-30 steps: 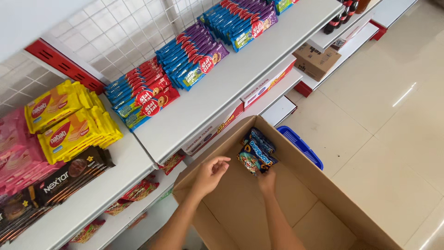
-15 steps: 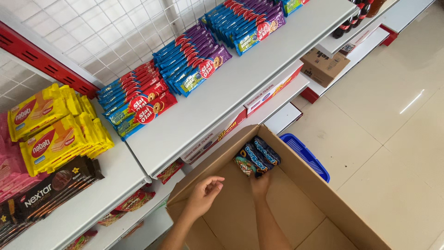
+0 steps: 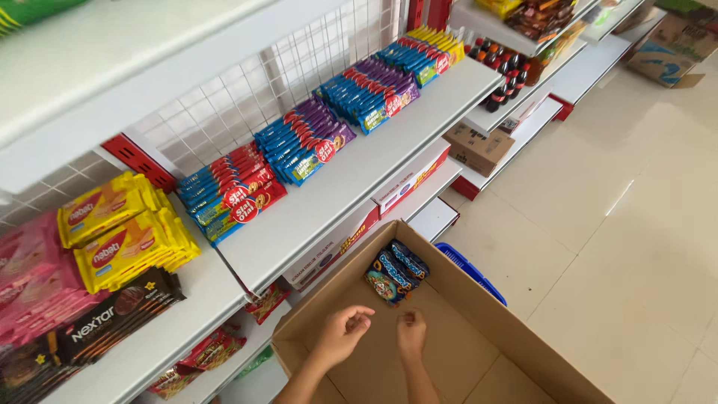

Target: The person takes snack bags from a store shelf, turns them over to check the back, and places them into a large cardboard box.

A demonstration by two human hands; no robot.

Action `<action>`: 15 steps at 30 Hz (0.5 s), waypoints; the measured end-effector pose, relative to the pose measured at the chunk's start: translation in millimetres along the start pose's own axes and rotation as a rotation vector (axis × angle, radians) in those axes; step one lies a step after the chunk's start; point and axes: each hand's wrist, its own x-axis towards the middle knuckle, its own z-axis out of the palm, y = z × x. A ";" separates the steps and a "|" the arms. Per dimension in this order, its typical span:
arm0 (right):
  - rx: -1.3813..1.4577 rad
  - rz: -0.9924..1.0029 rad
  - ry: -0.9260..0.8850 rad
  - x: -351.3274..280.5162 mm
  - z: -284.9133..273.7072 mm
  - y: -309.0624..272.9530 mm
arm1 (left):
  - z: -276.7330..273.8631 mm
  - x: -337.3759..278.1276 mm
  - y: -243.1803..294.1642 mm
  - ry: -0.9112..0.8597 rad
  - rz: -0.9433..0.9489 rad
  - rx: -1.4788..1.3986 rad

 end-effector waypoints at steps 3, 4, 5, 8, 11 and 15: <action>0.070 -0.100 -0.034 -27.7 -15.6 -25.4 | -5.7 -18.9 36.3 -0.018 0.068 0.029; 0.080 -0.116 -0.032 -41.5 -24.5 -40.5 | -8.2 -26.0 48.6 -0.011 0.085 0.034; 0.079 -0.159 -0.087 -54.5 -30.7 -57.1 | -12.4 -32.5 60.7 -0.013 0.111 0.038; 0.164 -0.271 -0.171 -92.7 -42.9 -106.0 | -32.2 -59.2 97.4 0.034 0.228 0.055; 0.292 -0.473 -0.246 -104.9 -39.6 -139.1 | -54.4 -87.9 124.9 0.056 0.296 0.016; 0.331 -0.638 -0.361 -151.6 -43.1 -205.4 | -95.3 -141.3 176.1 0.081 0.377 0.001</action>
